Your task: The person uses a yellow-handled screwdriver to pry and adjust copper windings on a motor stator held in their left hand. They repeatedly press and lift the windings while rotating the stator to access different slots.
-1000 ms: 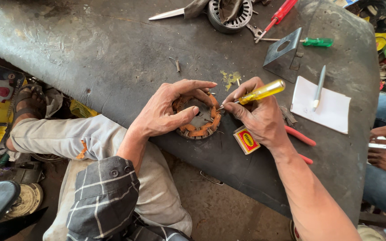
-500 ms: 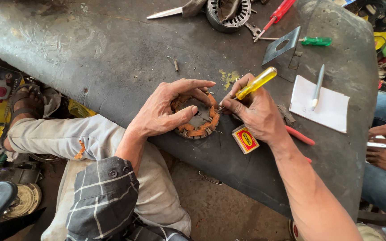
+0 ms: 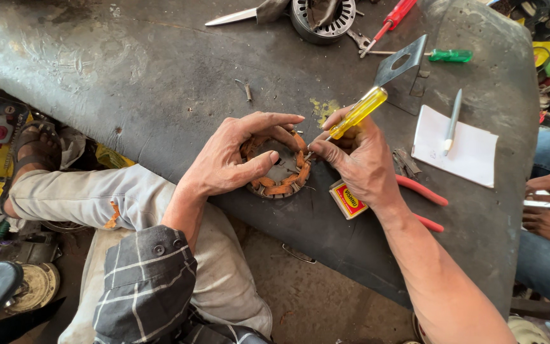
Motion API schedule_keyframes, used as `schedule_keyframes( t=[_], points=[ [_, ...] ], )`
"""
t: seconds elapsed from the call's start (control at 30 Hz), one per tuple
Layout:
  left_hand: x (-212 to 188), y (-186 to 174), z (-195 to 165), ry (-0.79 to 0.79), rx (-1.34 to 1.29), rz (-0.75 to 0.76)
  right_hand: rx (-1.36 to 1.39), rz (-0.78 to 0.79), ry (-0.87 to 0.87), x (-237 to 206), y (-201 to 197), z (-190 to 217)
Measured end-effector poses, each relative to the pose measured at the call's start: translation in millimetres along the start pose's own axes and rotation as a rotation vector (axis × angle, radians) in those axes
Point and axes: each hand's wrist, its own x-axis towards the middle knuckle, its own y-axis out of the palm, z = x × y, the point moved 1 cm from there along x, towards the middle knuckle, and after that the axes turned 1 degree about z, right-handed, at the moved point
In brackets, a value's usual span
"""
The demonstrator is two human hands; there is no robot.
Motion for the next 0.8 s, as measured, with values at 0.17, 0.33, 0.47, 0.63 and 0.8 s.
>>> schedule_keyframes(
  t=[0.17,0.33,0.47,0.63,0.8],
  points=[
    [-0.7,0.6,0.1,-0.003,0.021,-0.004,0.001,0.025,-0.003,-0.9,-1.9,-0.5],
    [-0.4,0.9,1.4,-0.010,-0.003,-0.004,0.009,0.070,-0.028,0.8,-4.6,-0.4],
    [-1.5,0.7,1.7,-0.017,0.010,-0.002,-0.040,0.117,-0.014,2.0,-7.1,-1.2],
    [-1.2,1.2,1.4,0.000,0.029,-0.010,0.008,0.146,-0.020,2.4,-7.6,-3.3],
    [-1.1,0.6,0.3,-0.017,0.004,-0.004,0.009,0.045,-0.041,-1.6,-5.2,-3.3]
  ],
)
